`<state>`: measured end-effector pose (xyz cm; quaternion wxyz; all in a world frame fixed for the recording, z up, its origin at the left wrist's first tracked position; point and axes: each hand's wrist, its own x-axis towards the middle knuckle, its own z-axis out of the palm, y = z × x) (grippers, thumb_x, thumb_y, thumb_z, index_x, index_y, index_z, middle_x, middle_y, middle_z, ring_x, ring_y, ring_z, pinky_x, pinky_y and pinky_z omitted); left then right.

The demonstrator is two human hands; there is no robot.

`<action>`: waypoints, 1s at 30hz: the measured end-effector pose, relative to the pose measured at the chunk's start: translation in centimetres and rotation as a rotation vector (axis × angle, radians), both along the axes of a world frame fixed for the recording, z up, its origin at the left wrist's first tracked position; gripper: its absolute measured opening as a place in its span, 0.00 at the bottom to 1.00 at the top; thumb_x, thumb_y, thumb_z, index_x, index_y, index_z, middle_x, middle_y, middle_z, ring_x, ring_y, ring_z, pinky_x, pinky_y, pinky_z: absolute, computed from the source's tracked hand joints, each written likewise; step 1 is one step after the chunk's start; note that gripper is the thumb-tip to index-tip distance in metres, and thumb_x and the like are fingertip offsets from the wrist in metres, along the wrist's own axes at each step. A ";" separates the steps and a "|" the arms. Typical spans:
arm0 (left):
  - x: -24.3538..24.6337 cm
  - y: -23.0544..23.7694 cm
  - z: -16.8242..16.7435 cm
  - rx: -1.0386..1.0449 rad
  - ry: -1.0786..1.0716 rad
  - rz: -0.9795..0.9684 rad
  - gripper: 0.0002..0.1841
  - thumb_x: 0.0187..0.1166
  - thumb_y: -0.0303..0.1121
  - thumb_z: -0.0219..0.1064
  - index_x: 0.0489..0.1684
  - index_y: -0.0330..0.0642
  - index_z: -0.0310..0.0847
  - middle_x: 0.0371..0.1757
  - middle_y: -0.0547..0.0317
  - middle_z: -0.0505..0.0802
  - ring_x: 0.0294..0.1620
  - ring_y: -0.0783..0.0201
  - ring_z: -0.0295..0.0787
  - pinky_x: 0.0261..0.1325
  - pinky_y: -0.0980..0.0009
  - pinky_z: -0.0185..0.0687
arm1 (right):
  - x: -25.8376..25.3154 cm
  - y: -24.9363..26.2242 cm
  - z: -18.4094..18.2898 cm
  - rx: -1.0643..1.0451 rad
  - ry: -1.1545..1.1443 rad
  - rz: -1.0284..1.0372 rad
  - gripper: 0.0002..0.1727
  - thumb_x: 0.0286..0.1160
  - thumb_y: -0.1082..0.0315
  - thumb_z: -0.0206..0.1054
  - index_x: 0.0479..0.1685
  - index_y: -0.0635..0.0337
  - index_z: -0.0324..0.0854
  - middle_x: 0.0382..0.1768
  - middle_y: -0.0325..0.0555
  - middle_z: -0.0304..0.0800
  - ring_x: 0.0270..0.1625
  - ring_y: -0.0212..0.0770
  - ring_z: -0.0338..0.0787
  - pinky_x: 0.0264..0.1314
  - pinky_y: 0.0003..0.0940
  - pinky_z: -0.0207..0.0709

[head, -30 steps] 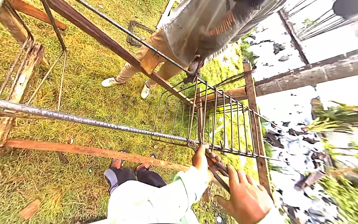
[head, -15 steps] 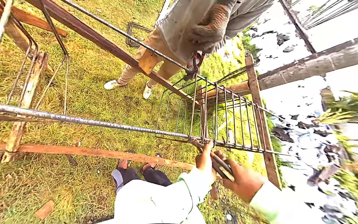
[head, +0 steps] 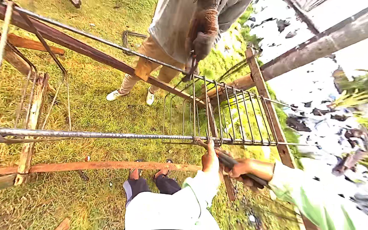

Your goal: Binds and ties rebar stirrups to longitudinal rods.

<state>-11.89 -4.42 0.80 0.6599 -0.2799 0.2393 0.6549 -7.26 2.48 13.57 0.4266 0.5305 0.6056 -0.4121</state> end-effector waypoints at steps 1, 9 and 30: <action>0.0 -0.2 0.2 -0.029 0.006 -0.016 0.28 0.92 0.57 0.49 0.36 0.37 0.76 0.27 0.52 0.88 0.29 0.59 0.89 0.37 0.62 0.88 | -1.1 -1.3 0.6 0.188 -0.071 0.251 0.25 0.78 0.52 0.70 0.66 0.59 0.77 0.40 0.52 0.85 0.36 0.46 0.87 0.39 0.45 0.84; -1.5 -3.0 2.4 -0.077 0.048 -0.159 0.26 0.91 0.52 0.54 0.59 0.33 0.77 0.48 0.46 0.89 0.47 0.57 0.89 0.53 0.61 0.87 | -1.8 -6.4 -1.3 0.569 -0.305 0.742 0.45 0.71 0.78 0.68 0.93 0.59 0.53 0.71 0.72 0.76 0.63 0.72 0.85 0.59 0.65 0.80; -4.6 -9.6 -6.0 0.015 1.306 -0.809 0.17 0.87 0.34 0.62 0.67 0.35 0.84 0.63 0.46 0.92 0.62 0.56 0.91 0.69 0.54 0.84 | 13.3 -12.9 -16.2 0.559 1.088 -0.963 0.35 0.57 0.82 0.65 0.75 0.77 0.72 0.47 0.40 0.87 0.44 0.23 0.86 0.50 0.23 0.83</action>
